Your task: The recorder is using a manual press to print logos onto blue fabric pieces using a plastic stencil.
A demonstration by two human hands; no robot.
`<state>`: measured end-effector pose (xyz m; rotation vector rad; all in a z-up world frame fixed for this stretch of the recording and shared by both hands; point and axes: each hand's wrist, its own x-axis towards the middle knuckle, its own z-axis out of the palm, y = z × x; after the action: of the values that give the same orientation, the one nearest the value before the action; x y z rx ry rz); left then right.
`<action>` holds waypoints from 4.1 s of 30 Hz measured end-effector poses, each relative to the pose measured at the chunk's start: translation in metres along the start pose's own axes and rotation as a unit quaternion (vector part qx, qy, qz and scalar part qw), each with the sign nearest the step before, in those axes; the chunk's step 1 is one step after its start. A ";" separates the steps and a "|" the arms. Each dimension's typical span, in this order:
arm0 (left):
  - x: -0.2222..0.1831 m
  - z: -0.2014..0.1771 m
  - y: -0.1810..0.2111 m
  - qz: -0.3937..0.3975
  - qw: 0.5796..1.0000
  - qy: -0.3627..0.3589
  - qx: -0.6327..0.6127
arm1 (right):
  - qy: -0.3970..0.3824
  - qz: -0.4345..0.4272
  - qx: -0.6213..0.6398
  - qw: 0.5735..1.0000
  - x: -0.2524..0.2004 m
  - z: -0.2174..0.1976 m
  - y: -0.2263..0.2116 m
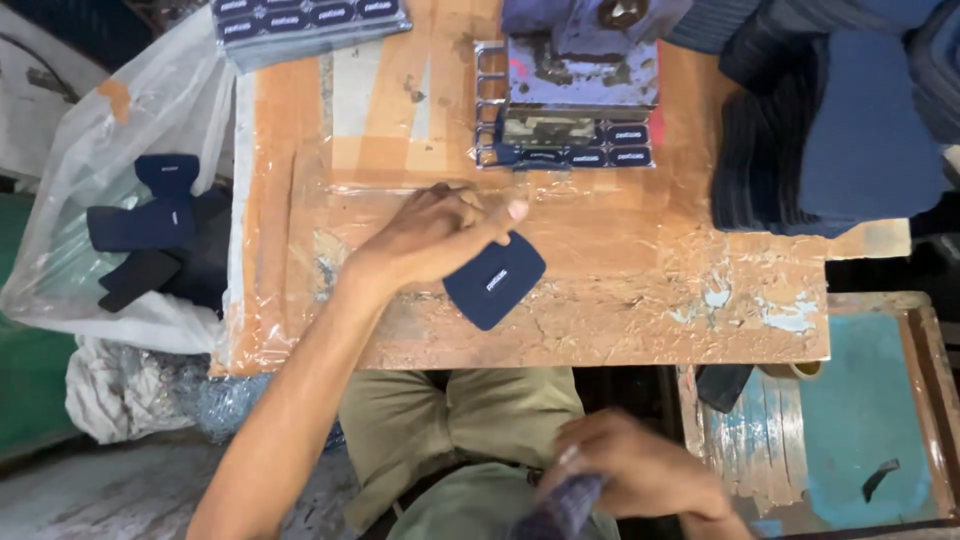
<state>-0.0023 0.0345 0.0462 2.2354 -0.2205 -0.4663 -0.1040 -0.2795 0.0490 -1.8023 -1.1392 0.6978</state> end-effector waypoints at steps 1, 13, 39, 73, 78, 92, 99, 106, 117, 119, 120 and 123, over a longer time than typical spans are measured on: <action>0.001 0.004 0.000 0.009 0.999 0.021 0.047 | 0.043 -0.010 0.046 0.998 -0.016 -0.004 0.001; -0.102 -0.017 -0.099 0.063 0.917 0.380 0.104 | 0.522 0.220 -0.083 0.820 -0.054 -0.054 0.085; 0.017 0.005 -0.061 0.091 0.934 0.313 -0.145 | 0.414 0.145 -0.458 0.773 -0.034 -0.174 -0.046; 0.011 0.047 -0.017 0.152 0.920 0.269 0.243 | 0.240 0.041 -0.442 0.863 0.137 -0.073 0.058; 0.012 0.047 -0.017 0.156 0.921 0.278 0.224 | 0.268 0.084 -0.393 0.876 0.108 -0.064 0.002; 0.013 0.050 -0.016 0.152 0.927 0.283 0.193 | 0.603 0.279 0.073 0.743 -0.110 -0.054 -0.011; 0.015 0.054 -0.031 0.173 0.903 0.285 0.270 | 0.399 0.242 0.199 0.862 0.054 -0.057 0.035; 0.012 0.047 -0.018 0.161 0.922 0.287 0.204 | 0.475 0.087 0.048 0.874 0.109 -0.131 0.085; 0.015 0.041 -0.014 0.155 0.926 0.301 0.166 | 0.507 0.107 -0.179 0.837 0.131 -0.153 0.115; 0.013 0.044 -0.017 0.154 0.924 0.300 0.179 | 0.508 0.090 -0.192 0.835 0.131 -0.151 0.117; 0.014 0.045 -0.018 0.154 0.923 0.298 0.187 | 0.510 0.090 -0.190 0.834 0.130 -0.151 0.119; 0.015 0.047 -0.019 0.154 0.920 0.298 0.203 | 0.511 0.086 -0.176 0.837 0.131 -0.151 0.116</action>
<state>-0.0071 0.0092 -0.0003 2.5622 -0.3588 0.4774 0.1214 -0.2413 0.0154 -2.1423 -0.3683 -0.4426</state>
